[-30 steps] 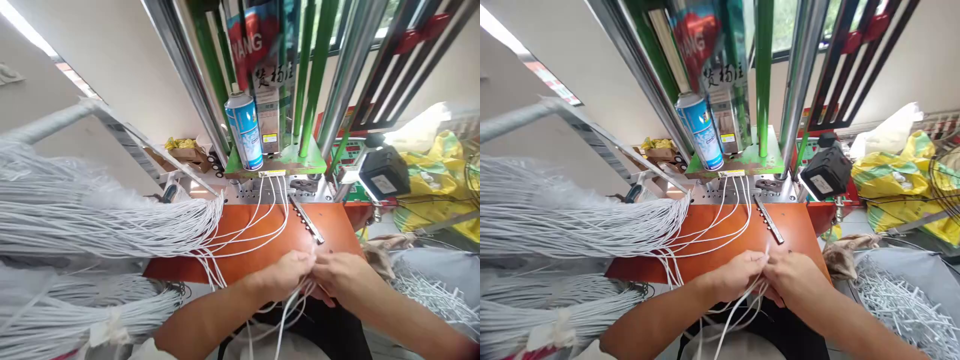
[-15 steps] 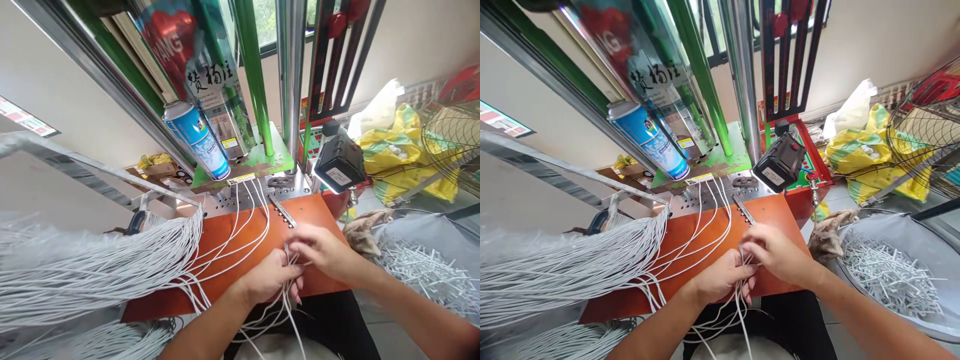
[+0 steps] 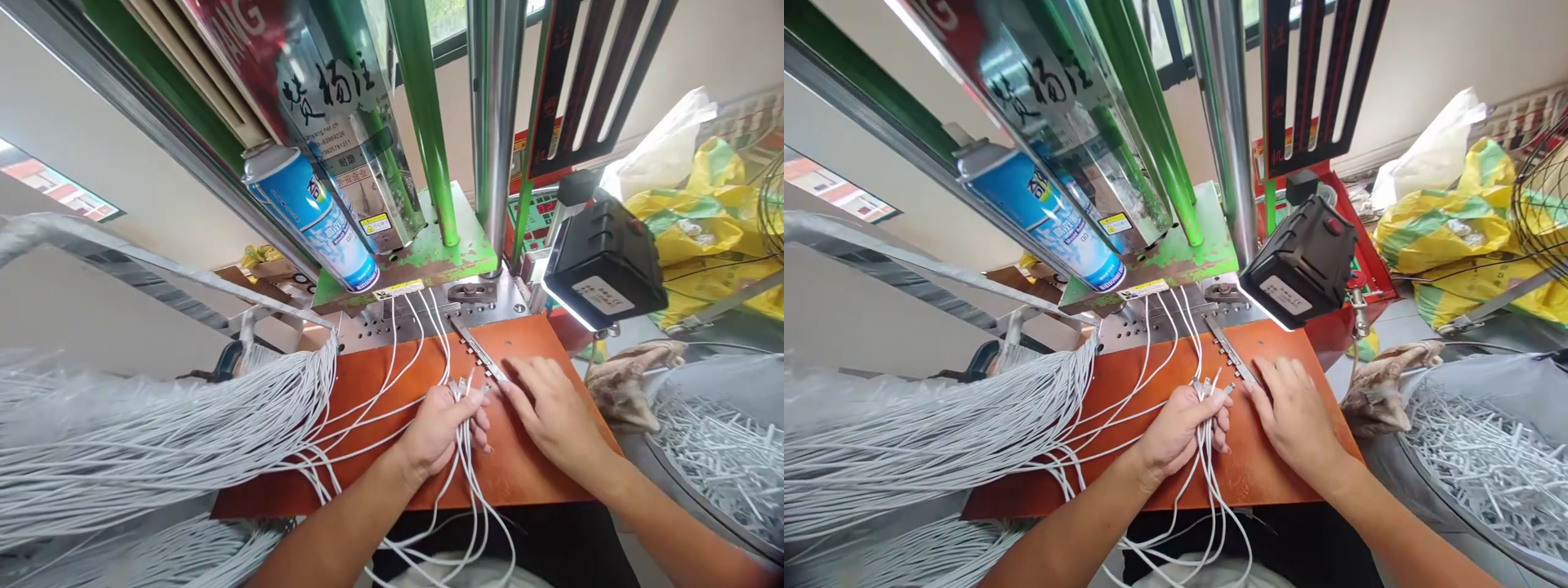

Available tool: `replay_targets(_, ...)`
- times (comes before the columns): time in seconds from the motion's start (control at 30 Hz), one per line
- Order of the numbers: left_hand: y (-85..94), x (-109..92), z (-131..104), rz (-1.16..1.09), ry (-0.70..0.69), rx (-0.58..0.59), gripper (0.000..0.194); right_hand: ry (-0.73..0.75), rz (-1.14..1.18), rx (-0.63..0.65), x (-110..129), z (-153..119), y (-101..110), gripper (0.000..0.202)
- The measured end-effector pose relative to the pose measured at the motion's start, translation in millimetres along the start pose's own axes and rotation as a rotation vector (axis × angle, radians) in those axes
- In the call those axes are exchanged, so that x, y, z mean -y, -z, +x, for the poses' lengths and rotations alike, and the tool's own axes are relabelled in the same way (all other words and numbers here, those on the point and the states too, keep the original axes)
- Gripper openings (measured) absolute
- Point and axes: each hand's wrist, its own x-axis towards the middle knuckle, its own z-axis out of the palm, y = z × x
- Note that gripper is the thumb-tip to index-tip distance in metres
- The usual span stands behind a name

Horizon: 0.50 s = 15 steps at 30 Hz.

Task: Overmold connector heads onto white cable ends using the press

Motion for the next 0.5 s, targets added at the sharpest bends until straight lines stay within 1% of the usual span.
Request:
replay_targets(0.1, -3.7, 1.4, 1.1, 0.033, -0.028, -0.048, 0.051, 0.072, -0.208, 0.011, 4.8, 1.5, -7.0, 0.031)
replay_targets(0.2, -7.1, 1.4, 1.9, 0.094, -0.045, -0.071, 0.047, 0.104, -0.318, -0.010, 6.1, -2.3, -1.6, 0.030)
replay_targets(0.27, -9.8, 0.9, 2.2, 0.151, -0.067, -0.082, 0.044, 0.117, -0.358, -0.050, 4.5, -13.0, 4.4, 0.028)
replay_targets(0.33, -13.2, 0.5, 2.7, 0.208, -0.084, -0.085, 0.044, 0.106, -0.333, -0.096, 2.0, -27.3, 8.9, 0.026)
replay_targets(0.4, -16.6, 0.7, 3.7, 0.256, -0.074, -0.074, 0.045, 0.063, -0.258, -0.136, -0.2, -39.7, 10.5, 0.025)
replay_targets(0.5, -21.1, 1.9, 5.6, 0.282, -0.033, -0.036, 0.048, 0.002, -0.169, -0.145, -2.1, -46.6, 9.0, 0.025)
